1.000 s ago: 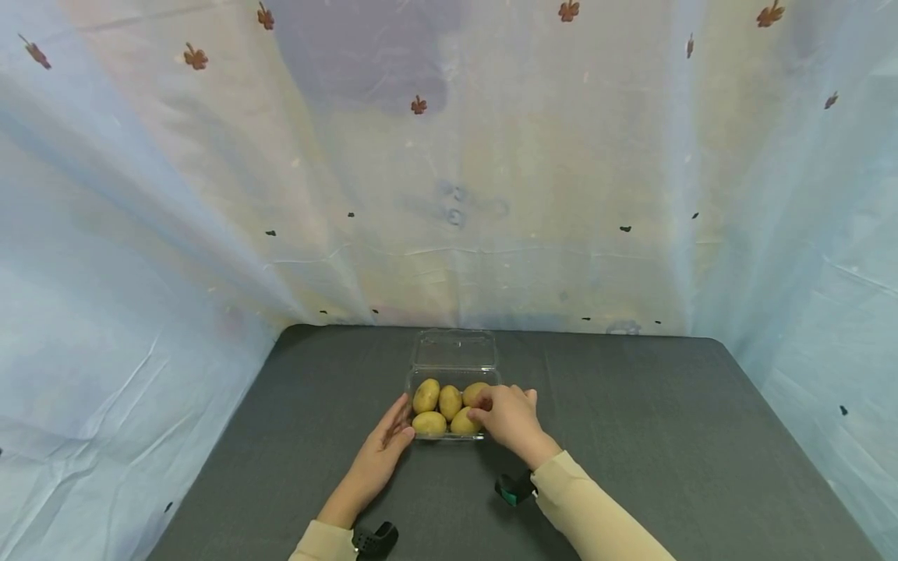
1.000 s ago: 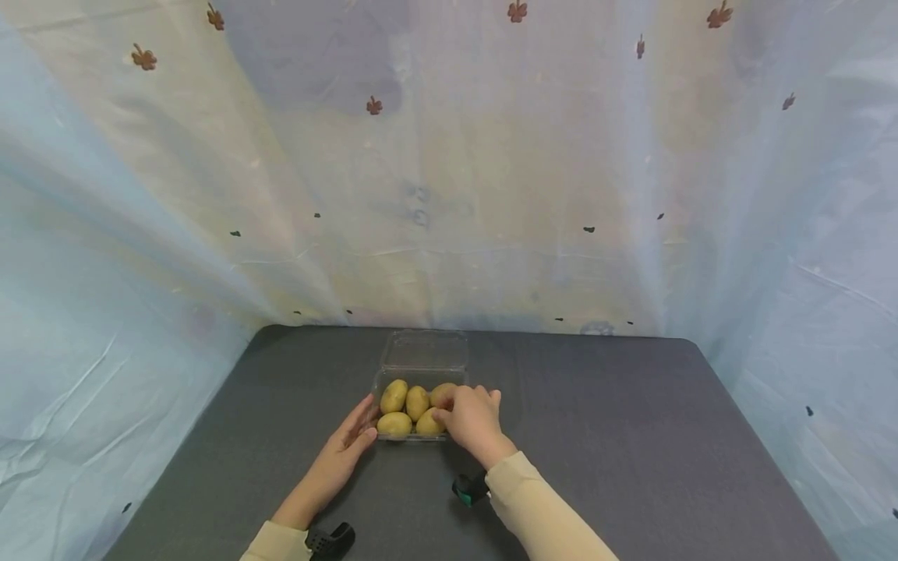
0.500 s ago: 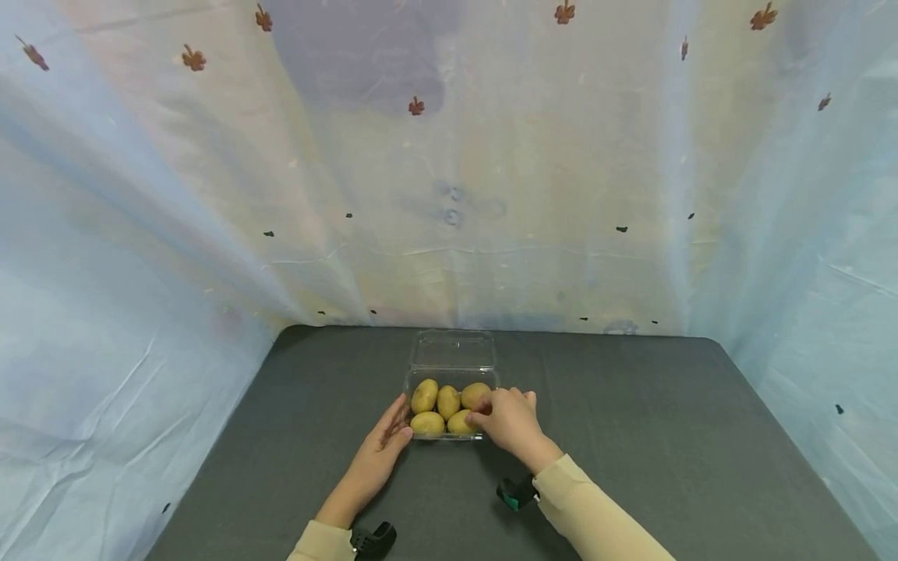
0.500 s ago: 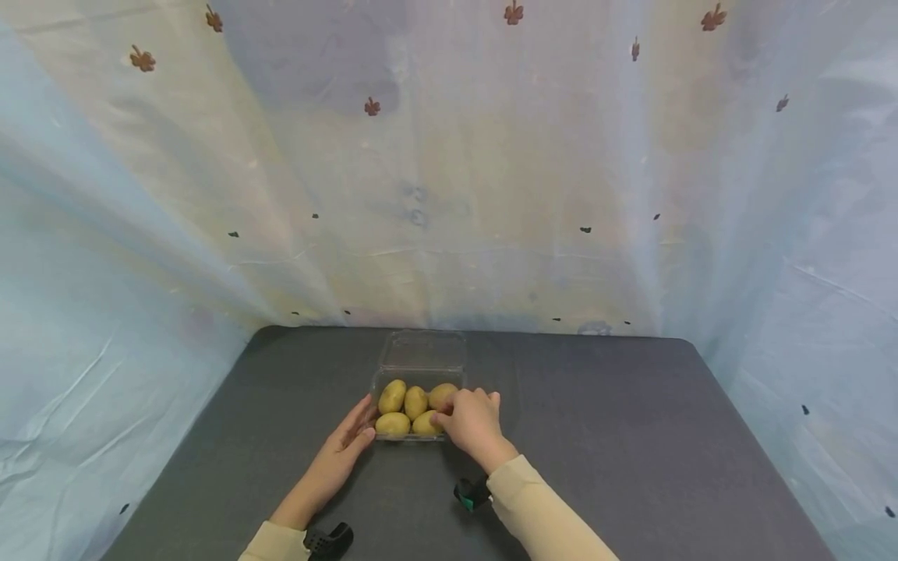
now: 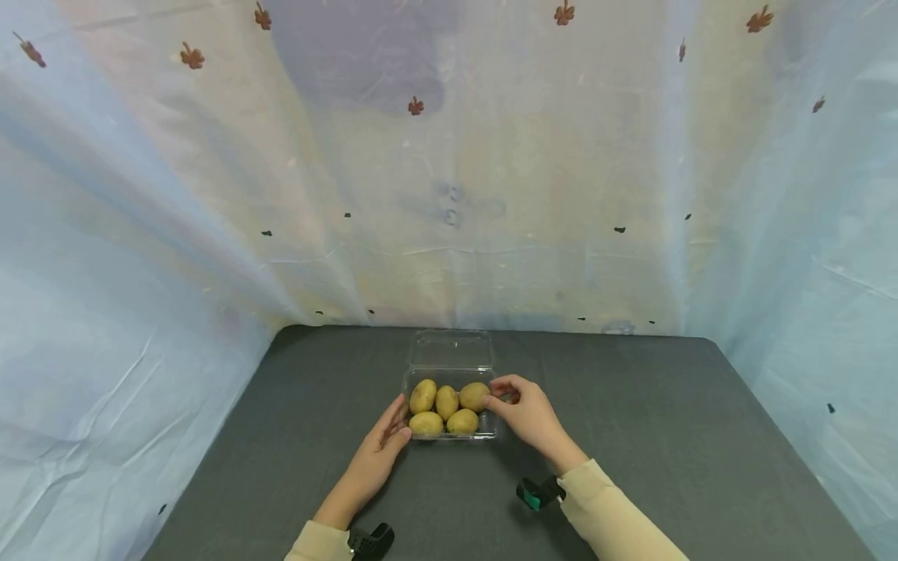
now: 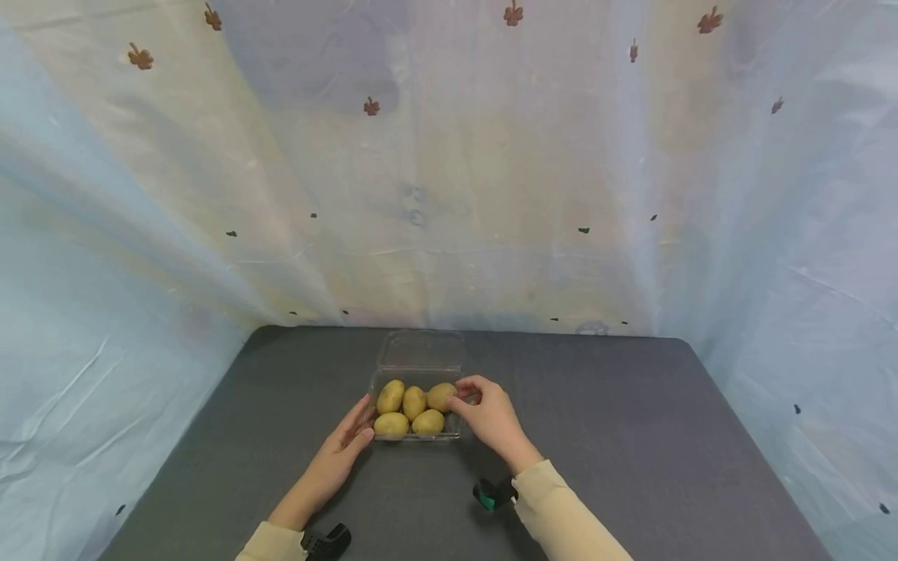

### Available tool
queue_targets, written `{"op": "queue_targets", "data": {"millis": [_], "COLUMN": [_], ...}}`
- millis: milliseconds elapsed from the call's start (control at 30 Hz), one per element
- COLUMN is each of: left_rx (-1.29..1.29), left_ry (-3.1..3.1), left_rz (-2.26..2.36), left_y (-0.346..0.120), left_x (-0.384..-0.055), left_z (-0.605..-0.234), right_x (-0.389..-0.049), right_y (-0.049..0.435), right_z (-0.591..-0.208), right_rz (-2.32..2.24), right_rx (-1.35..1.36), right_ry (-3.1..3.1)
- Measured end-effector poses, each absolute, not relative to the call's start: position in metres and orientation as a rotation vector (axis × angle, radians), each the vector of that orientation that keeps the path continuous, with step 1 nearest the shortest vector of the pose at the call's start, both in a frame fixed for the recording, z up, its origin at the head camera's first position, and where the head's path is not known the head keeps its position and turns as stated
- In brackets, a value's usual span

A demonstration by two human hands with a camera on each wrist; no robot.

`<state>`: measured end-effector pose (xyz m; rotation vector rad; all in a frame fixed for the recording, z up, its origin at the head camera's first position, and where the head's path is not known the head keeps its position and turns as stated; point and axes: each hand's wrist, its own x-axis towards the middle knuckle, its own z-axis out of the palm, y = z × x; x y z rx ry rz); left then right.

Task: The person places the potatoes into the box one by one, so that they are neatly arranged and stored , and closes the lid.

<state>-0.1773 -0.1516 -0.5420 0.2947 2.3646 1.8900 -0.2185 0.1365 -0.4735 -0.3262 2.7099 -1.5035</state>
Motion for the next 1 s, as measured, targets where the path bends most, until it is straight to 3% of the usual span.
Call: {"op": "queue_targets", "data": {"millis": [367,1000], "left_rx": [0.331,0.197], "left_ry": [2.336,2.162], "left_rz": [1.930,2.054], "left_y": [-0.152,-0.163], "left_x": [-0.181,-0.207], "left_z": [-0.540,-0.530], "right_x": [-0.224,-0.240], "right_y": [0.152,0.147], "right_z": [-0.488,-0.507], "right_rz": [-1.755,-1.835], "right_rx": [-0.111,-0.052], "right_ry": [2.505,2.321]}}
